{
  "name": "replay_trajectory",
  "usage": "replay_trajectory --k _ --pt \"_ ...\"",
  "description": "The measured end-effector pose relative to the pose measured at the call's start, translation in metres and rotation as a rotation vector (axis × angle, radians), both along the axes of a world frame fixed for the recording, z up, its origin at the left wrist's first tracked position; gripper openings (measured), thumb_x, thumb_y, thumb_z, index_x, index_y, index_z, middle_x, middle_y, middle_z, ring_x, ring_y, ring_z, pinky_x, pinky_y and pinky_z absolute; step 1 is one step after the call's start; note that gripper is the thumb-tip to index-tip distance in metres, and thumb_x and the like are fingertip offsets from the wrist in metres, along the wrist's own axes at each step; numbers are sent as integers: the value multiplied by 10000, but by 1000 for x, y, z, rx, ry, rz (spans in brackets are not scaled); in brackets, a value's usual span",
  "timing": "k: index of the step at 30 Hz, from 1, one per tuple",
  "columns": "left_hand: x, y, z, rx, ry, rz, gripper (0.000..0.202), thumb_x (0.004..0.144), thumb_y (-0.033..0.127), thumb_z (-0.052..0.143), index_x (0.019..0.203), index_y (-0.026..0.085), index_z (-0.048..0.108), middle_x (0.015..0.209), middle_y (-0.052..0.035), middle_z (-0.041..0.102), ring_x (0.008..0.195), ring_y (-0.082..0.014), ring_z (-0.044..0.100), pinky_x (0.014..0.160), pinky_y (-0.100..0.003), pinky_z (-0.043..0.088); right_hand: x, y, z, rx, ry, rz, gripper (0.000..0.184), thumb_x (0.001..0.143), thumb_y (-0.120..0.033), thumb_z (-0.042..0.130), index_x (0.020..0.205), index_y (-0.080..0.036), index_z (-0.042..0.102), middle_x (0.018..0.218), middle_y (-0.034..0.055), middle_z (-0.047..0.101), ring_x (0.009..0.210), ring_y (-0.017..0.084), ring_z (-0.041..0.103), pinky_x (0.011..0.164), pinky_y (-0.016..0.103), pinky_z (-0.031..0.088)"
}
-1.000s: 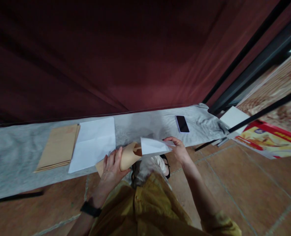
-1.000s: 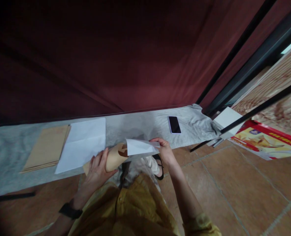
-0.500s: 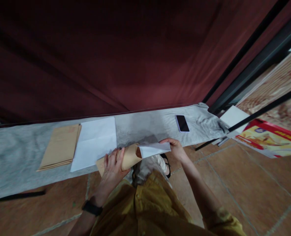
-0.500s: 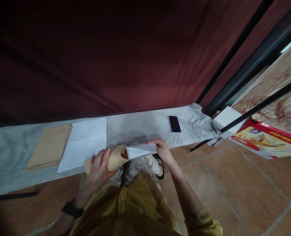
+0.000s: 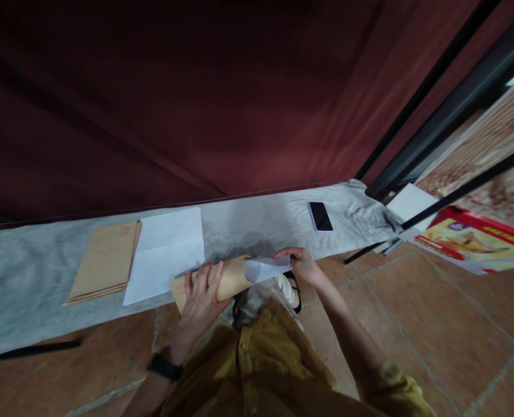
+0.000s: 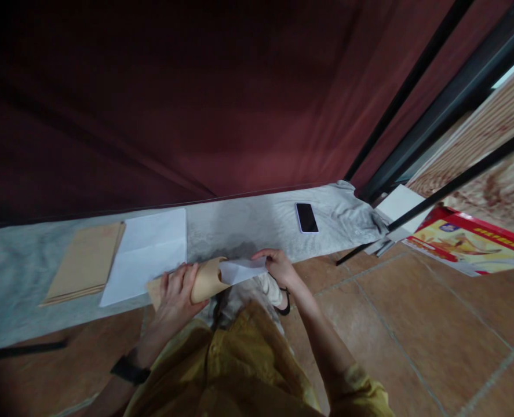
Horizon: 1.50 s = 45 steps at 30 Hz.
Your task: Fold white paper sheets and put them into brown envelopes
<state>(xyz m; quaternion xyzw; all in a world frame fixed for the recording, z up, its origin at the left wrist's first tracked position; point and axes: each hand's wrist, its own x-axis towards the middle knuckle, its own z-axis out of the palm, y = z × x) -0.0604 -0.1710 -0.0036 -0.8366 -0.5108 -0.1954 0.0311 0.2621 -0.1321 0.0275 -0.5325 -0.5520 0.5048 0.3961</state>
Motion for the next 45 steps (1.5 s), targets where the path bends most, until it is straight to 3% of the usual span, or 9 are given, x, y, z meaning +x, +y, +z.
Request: replay_trajectory --k 3,7,12,17,20,27,36,41,45 --pt "4 0 1 -13 -19 4 871 854 444 640 1574 124 271 1447 -245 488 1402 -401 418 1200 -621 197 -20 -7 -3 45 -42 0 220 826 -321 561 880 -186 727 731 8 673 655 154 582 609 252 445" --pt "7 1 2 -3 -27 11 894 856 471 637 1582 136 239 1458 -247 472 1411 -397 405 1206 -624 180 -38 -14 0 197 -144 -92 285 877 -394 606 1053 -184 683 908 35 693 774 173 595 687 278 454" --pt "5 1 0 -2 -45 26 974 827 477 674 1590 115 189 1468 -260 453 1424 -415 381 1191 -616 219 -44 -14 2 229 -103 -213 231 915 -410 580 901 -200 674 777 5 630 700 157 577 648 263 452" --pt "11 2 0 0 -54 -1 975 808 450 687 1580 103 202 1478 -266 447 1432 -420 373 1194 -616 212 -64 -21 -2 357 -148 -181 98 870 -301 670 837 -222 718 1129 78 654 1098 213 626 964 344 483" --pt "14 2 2 4 -60 -17 964 809 438 679 1578 107 199 1471 -260 458 1431 -413 382 1197 -610 215 -77 -25 -2 328 -170 -141 92 855 -190 647 830 -231 725 1201 75 649 1213 211 591 1030 352 465" --pt "12 3 6 36 -48 -40 931 807 407 668 1561 74 236 1477 -288 446 1440 -430 368 1183 -626 235 -87 -25 3 202 -254 -122 181 819 -121 589 876 -235 718 930 15 708 825 157 657 809 268 517" --pt "14 3 8 35 -39 -61 884 833 416 662 1557 105 259 1504 -288 419 1458 -435 343 1190 -631 216 -89 -31 -5 205 -156 -229 231 771 -110 512 955 -230 587 824 -29 628 760 156 618 720 270 478" --pt "13 2 10 20 -31 -69 891 849 429 669 1573 135 242 1547 -273 384 1478 -422 318 1199 -634 195 -90 -30 -10 141 -86 -315 429 719 -118 540 1132 -223 592 836 -25 630 755 159 607 727 286 492" --pt "12 5 13 16 -72 -36 830 893 425 630 1582 171 244 1619 -254 284 1515 -419 241 1196 -665 175 -88 -22 -16 -12 94 -284 137 724 -196 566 830 -208 654 716 -23 641 668 151 587 639 263 492"
